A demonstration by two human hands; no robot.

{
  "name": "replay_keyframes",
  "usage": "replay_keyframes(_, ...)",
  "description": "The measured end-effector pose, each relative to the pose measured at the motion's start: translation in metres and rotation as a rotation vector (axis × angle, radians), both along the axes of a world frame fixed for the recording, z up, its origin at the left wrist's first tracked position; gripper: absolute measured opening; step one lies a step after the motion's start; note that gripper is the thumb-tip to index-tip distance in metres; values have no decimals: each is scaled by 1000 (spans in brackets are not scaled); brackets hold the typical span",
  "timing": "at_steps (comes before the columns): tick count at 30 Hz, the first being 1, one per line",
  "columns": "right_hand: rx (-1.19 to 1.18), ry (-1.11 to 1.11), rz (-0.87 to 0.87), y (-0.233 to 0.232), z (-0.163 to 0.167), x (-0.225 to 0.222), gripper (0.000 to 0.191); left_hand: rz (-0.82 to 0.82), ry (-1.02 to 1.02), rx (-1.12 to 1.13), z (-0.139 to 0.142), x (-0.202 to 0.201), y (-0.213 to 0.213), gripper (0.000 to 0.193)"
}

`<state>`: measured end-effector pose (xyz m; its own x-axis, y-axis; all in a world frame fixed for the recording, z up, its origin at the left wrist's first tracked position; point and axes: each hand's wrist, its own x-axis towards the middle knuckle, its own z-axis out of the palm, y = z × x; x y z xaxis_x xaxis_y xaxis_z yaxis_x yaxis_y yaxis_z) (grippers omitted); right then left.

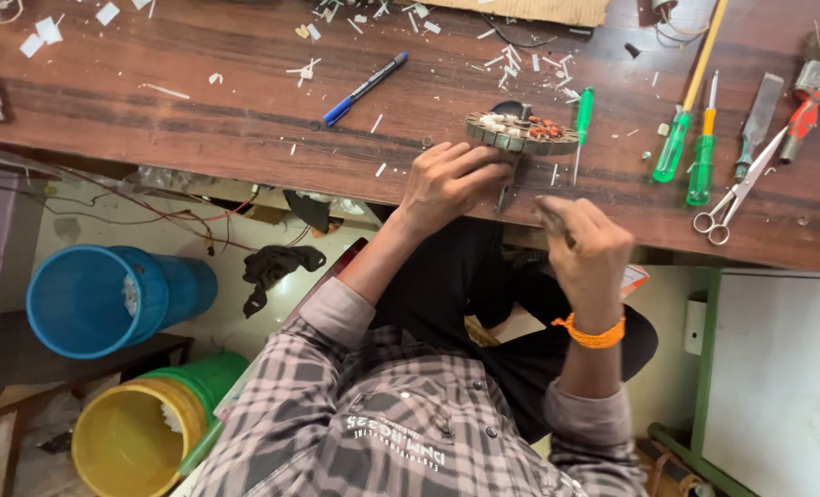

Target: The person works on a small electric motor armature clamped at the workbench, pressing and seating copper wire windings into the rotor slots by hand and using a screwdriver to adjust and tighten components. They rotate the armature to reach different sides and continue fitting the windings.

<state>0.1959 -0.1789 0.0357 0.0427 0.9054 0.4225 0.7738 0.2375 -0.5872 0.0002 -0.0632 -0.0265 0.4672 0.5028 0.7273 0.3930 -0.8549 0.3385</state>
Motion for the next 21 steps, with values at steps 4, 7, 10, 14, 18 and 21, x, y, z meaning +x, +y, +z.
replay_keyframes(4, 120, -46, 151, 22, 31, -1, 12, -51, -391, -451, -1, 17, -13, 21)
replay_keyframes(7, 67, -57, 146, 52, 40, -2, 10, -57, -591, -565, -5, 31, -24, 19)
replay_keyframes(10, 8, -11, 179, 78, 44, 1, 8, -141, -859, -1002, -7, 40, -30, 10)
replay_keyframes(14, -104, 45, 180, 101, 44, 5, 9, -217, -1060, -1076, -6, 45, -28, 10)
replay_keyframes(18, -207, 46, 151, 115, 37, 12, 8, -207, -1157, -1240, -3, 50, -29, 11)
replay_keyframes(21, -237, 9, 92, 122, 29, 24, 9, -162, -1166, -1267, -2, 53, -25, 12)
